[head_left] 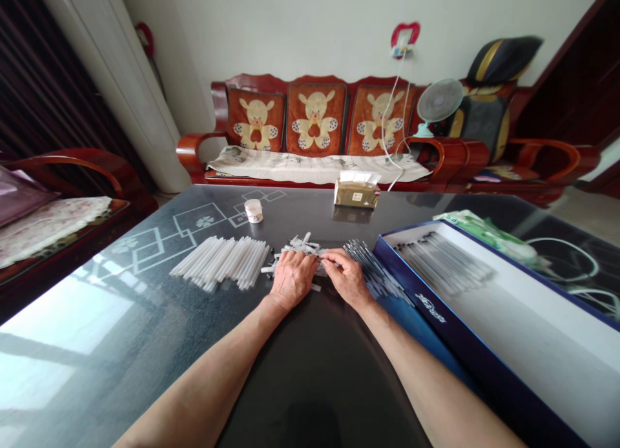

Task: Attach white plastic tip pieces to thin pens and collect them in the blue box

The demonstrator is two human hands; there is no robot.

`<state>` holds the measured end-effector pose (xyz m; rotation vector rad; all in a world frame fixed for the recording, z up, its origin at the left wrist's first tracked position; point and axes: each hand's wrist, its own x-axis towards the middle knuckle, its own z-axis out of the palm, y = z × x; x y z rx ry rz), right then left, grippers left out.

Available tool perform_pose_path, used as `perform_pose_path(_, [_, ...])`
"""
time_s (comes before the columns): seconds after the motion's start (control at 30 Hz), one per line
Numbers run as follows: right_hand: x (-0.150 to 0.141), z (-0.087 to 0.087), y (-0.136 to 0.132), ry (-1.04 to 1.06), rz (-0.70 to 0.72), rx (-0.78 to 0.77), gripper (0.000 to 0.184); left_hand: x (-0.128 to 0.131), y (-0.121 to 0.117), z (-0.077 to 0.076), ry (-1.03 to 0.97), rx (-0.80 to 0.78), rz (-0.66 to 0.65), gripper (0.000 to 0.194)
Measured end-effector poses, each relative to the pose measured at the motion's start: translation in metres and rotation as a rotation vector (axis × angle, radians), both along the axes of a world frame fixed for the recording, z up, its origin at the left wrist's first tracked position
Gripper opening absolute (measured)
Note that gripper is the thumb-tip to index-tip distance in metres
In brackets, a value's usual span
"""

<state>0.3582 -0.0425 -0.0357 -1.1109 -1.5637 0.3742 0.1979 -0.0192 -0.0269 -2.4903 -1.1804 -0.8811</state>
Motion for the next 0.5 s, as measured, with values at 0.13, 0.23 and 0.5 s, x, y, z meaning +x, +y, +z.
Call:
perform_pose_path(0.13, [-0.0007, 0.0016, -0.0030, 0.046, 0.013, -0.059, 0.022, 0.0002, 0.0003, -0.0002, -0.006, 0.000, -0.002, 0.028])
perform_pose_path(0.23, [-0.0010, 0.0013, -0.0026, 0.093, -0.040, -0.072, 0.020, 0.0002, 0.0005, -0.0008, -0.010, 0.009, -0.004, 0.028])
perform_pose_path(0.5, [0.0001, -0.0029, 0.0018, -0.010, -0.027, 0.007, 0.013, -0.0003, 0.0001, 0.0001, 0.008, -0.005, 0.000, 0.029])
